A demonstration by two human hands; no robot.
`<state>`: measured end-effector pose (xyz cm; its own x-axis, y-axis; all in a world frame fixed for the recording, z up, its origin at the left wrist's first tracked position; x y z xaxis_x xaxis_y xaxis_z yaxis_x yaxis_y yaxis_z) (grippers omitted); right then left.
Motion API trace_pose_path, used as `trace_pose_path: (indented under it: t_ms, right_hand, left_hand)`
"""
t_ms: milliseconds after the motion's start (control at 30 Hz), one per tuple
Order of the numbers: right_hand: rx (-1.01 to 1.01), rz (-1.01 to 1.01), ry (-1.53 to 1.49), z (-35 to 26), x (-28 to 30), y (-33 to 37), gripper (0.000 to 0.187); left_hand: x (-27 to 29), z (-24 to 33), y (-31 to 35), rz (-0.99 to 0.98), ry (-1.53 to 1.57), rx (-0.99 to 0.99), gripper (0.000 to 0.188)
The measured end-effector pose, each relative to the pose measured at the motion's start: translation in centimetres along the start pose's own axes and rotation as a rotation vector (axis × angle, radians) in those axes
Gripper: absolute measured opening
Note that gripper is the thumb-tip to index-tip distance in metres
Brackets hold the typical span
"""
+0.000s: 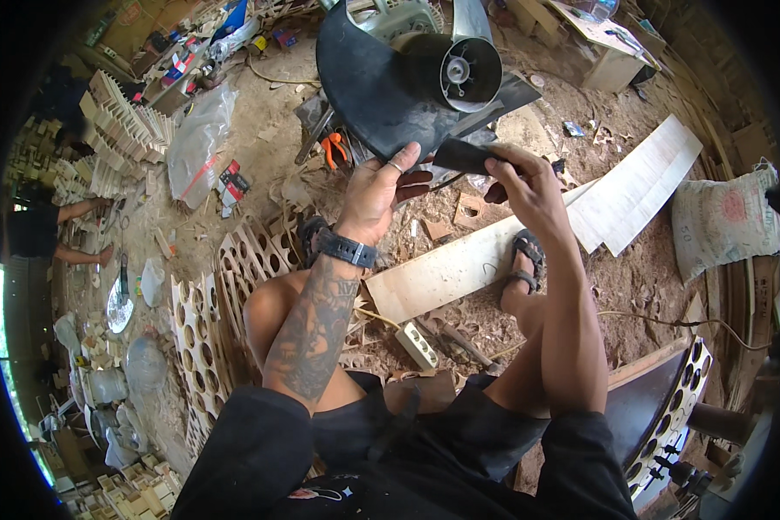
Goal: The person sits on the floor and aligns a small black plastic piece onto a larger curved black component. They then apply glue from a white bottle along the seam and press the pieces together to bond them.
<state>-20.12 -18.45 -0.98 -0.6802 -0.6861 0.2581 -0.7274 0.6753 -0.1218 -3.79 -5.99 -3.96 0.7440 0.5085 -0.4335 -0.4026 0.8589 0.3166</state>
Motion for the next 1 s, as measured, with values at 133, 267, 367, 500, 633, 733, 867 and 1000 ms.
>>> trace_pose_path:
  t_ms: [133,267,367,500,633,733,867,1000]
  right_hand:
    - [0.204,0.032,-0.162,-1.5,-1.0,1.3,0.031]
    - [0.258,0.153,-0.005,-1.8,-1.6,2.3,0.03]
    - [-0.125,0.069,-0.211,0.9,-3.7,2.4,0.027]
    - [-0.279,0.189,-0.611,2.4,-5.7,3.1,0.018]
    - [-0.19,0.271,-0.784,2.1,-6.4,3.3,0.017]
    - [-0.183,0.293,-0.75,2.1,-6.8,3.5,0.015]
    - [-0.164,0.266,-0.603,1.9,-6.8,3.3,0.014]
    - [-0.158,0.323,-0.585,2.3,-5.7,3.0,0.014]
  left_hand:
    - [-0.3,-0.3,-0.1,-0.012,0.043,0.007,0.034]
    - [-0.6,-0.4,-0.2,-0.049,0.15,-0.035,0.032]
    - [-0.3,-0.7,-0.2,0.008,0.185,-0.031,0.031]
    - [-0.5,-0.4,-0.1,0.005,0.173,-0.06,0.031]
    - [-0.6,0.0,0.2,0.01,0.143,-0.065,0.032]
    - [-0.8,0.3,0.4,0.001,0.145,-0.081,0.033]
    - [-0.7,0.4,0.4,0.004,0.153,-0.083,0.031]
    - [-0.4,0.5,0.3,0.002,0.144,-0.066,0.03]
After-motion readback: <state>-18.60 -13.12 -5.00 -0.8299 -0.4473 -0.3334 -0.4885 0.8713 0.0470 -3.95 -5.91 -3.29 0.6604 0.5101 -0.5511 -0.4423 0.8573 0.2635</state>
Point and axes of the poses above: each hand's wrist, its own y-axis away from the middle knuckle, its own x-axis out of the back of the hand, z = x × y, the point moved 7 cm from there along -y, towards the middle knuckle, and after that the axes turned 8 degrees about x, right-handed, at the moved point
